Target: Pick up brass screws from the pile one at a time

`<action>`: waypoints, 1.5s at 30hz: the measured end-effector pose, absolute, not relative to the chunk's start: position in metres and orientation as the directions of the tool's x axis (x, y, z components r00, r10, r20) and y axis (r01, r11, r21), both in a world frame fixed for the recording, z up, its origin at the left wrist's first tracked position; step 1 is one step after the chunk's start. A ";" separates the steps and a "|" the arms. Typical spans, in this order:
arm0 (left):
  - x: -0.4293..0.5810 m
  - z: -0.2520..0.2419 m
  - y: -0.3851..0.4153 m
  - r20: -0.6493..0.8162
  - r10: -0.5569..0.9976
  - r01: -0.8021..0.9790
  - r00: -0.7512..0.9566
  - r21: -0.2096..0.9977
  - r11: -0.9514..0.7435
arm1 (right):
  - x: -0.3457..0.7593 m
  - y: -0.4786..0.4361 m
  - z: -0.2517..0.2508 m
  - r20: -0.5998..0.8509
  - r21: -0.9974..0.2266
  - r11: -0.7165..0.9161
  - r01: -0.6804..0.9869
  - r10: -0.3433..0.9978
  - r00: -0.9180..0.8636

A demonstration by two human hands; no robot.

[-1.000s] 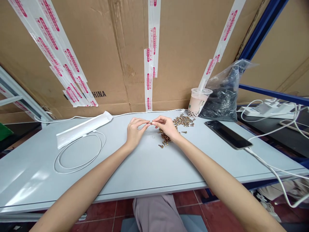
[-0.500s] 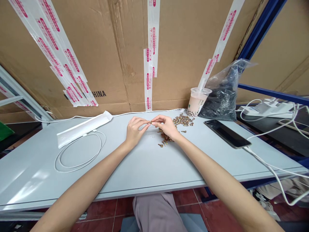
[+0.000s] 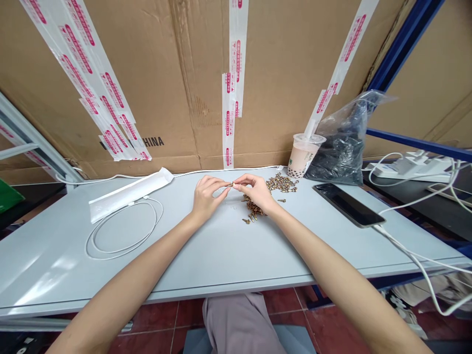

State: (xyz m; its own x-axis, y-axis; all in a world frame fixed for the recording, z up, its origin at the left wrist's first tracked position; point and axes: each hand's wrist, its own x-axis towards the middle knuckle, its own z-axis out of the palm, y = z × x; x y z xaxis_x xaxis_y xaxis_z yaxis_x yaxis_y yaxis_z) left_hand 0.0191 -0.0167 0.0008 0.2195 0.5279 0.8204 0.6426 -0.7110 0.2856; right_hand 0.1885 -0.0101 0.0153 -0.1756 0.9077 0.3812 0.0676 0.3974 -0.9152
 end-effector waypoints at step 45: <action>0.020 -0.005 -0.017 0.804 0.505 0.658 0.313 0.200 -0.726 | 0.194 -0.015 0.015 0.400 -0.665 0.566 0.488 0.821 -0.407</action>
